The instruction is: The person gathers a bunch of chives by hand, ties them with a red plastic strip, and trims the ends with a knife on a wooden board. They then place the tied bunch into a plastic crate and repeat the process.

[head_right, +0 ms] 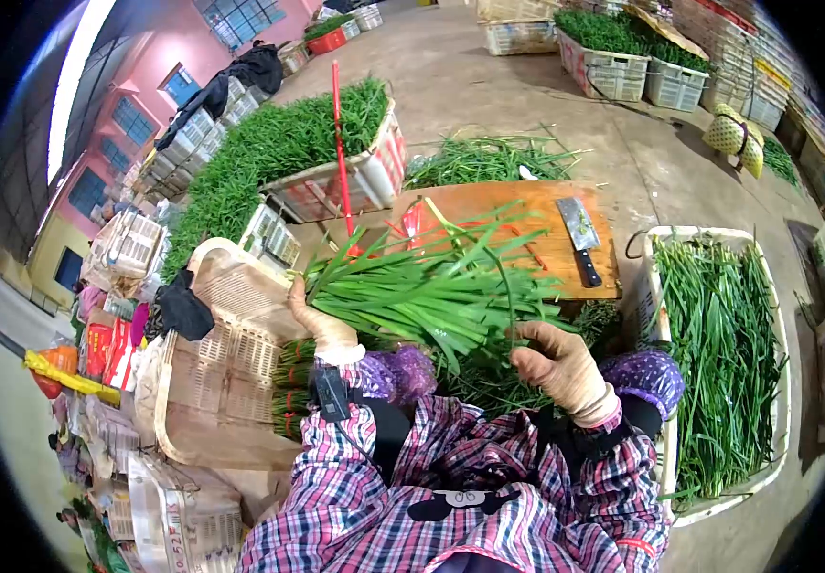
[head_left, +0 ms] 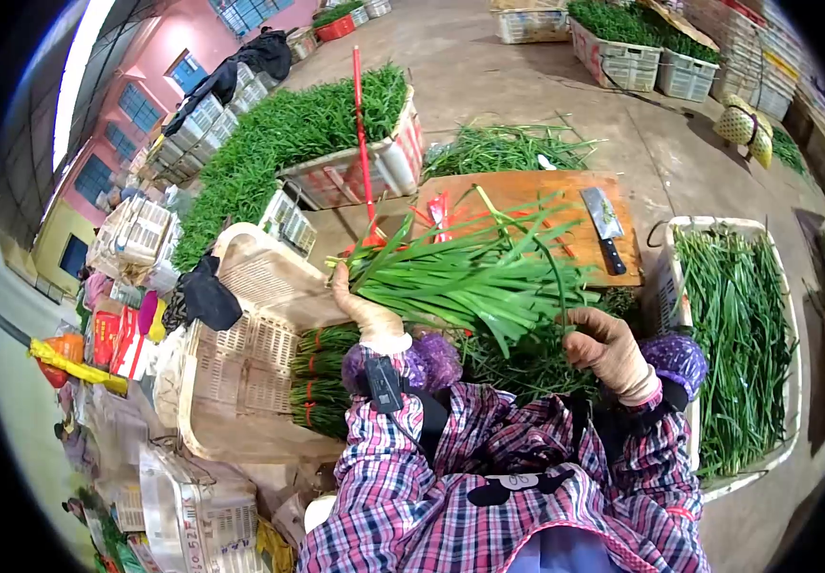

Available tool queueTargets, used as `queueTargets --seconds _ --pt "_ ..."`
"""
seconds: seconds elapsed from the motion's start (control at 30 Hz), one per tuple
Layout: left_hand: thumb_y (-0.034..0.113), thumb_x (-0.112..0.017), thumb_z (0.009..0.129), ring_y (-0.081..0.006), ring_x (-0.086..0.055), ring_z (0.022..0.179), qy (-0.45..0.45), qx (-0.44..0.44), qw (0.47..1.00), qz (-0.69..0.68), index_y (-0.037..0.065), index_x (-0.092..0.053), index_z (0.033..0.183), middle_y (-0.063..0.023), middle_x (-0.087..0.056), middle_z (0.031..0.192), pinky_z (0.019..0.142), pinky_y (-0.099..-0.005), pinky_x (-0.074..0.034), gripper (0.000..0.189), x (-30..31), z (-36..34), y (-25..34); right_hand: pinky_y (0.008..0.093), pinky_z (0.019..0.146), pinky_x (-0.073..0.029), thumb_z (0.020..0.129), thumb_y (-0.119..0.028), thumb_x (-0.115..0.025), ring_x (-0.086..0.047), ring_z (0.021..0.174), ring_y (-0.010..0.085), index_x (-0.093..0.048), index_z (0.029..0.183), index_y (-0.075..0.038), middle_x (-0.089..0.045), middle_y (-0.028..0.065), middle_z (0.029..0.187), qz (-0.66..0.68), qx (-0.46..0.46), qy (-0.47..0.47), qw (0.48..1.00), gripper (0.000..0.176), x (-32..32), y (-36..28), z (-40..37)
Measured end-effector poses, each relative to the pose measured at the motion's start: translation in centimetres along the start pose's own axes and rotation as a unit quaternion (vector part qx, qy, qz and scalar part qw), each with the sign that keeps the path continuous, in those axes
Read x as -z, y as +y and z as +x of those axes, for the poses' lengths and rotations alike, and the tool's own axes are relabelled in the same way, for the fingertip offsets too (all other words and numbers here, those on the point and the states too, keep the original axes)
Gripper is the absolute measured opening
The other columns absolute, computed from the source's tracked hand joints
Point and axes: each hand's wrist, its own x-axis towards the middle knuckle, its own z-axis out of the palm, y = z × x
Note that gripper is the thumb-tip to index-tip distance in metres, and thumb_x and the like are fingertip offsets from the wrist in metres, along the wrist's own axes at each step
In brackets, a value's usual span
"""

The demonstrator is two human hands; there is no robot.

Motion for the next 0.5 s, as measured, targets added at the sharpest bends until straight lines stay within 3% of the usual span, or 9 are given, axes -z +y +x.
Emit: queueTargets --seconds 0.07,0.13,0.2,0.3,0.33,0.4,0.47,0.5 --pt "0.042 -0.052 0.083 -0.0323 -0.059 0.093 -0.016 0.014 1.000 -0.009 0.001 -0.059 0.104 -0.0152 -0.062 0.103 0.085 -0.0480 -0.048 0.047 -0.2 -0.6 -0.3 0.0201 0.055 -0.043 0.084 -0.009 -0.065 -0.050 0.059 0.0058 -0.064 0.102 0.002 -0.057 -0.0005 0.070 -0.118 0.062 0.027 0.991 0.021 0.7 -1.7 -0.6" --pt "0.042 -0.052 0.083 -0.0318 -0.060 0.094 -0.066 0.026 0.997 -0.019 0.002 -0.058 0.107 -0.0151 -0.062 0.105 0.084 -0.0479 -0.050 0.047 0.1 -0.7 -0.4 0.0217 0.054 -0.044 0.085 -0.011 -0.062 -0.054 0.060 0.0077 -0.065 0.097 0.003 -0.061 0.0017 0.072 -0.043 0.053 0.040 0.997 0.019 1.6 -4.9 -2.1" --pt "0.042 -0.052 0.084 -0.0301 -0.060 0.093 -0.050 0.029 0.998 0.009 0.003 -0.057 0.108 -0.0136 -0.062 0.104 0.084 -0.0464 -0.050 0.047 -0.9 -1.7 -0.3 0.0220 0.057 -0.045 0.086 -0.010 -0.060 -0.055 0.062 0.0086 -0.065 0.098 0.002 -0.062 0.0025 0.072 -0.017 0.140 0.077 0.987 0.018 2.4 -7.1 -2.6" --pt "0.043 -0.055 0.082 -0.0288 -0.059 0.092 -0.065 0.028 0.997 0.008 0.003 -0.058 0.108 -0.0138 -0.062 0.101 0.086 -0.0444 -0.049 0.048 -0.7 -1.9 -1.2 0.0218 0.071 -0.047 0.086 -0.008 -0.060 -0.058 0.076 0.0102 -0.064 0.103 0.002 -0.063 0.0046 0.083 -0.085 0.212 0.222 0.948 0.020 1.3 -8.2 0.9" --pt "0.043 -0.055 0.082 -0.0288 -0.059 0.092 -0.065 0.030 0.997 0.006 0.003 -0.058 0.108 -0.0138 -0.062 0.101 0.086 -0.0444 -0.049 0.048 -0.8 -2.1 -1.5 0.0249 0.076 -0.048 0.084 -0.010 -0.063 -0.060 0.083 0.0130 -0.063 0.106 0.002 -0.065 0.0059 0.089 -0.081 0.224 0.170 0.956 0.024 1.4 -7.7 2.5" --pt "0.033 -0.058 0.082 -0.0255 -0.061 0.086 -0.080 0.055 0.995 -0.017 0.004 -0.056 0.107 -0.0092 -0.062 0.098 0.083 -0.0426 -0.050 0.038 -1.2 -2.6 -2.0 0.0300 0.078 -0.048 0.081 -0.015 -0.068 -0.062 0.086 0.0199 -0.063 0.108 -0.001 -0.066 0.0112 0.091 -0.310 0.333 0.148 0.878 0.030 1.5 -4.7 5.9" --pt "0.030 -0.061 0.081 -0.0245 -0.061 0.085 -0.123 0.069 0.990 -0.026 0.005 -0.055 0.107 -0.0083 -0.062 0.094 0.080 -0.0407 -0.051 0.037 -3.4 -4.9 -1.6 0.0352 0.075 -0.048 0.077 -0.019 -0.071 -0.062 0.083 0.0286 -0.066 0.101 -0.003 -0.064 0.0161 0.089 -0.427 0.296 0.027 0.854 0.029 0.9 -4.0 6.6" --pt "0.030 -0.061 0.081 -0.0248 -0.061 0.085 -0.118 0.067 0.991 -0.011 0.005 -0.055 0.106 -0.0085 -0.062 0.093 0.079 -0.0417 -0.051 0.037 -3.3 -4.9 -1.5 0.0378 0.070 -0.048 0.077 -0.020 -0.071 -0.060 0.076 0.0335 -0.068 0.091 -0.005 -0.062 0.0180 0.084 -0.399 0.202 -0.014 0.894 0.021 0.2 -3.5 6.7"
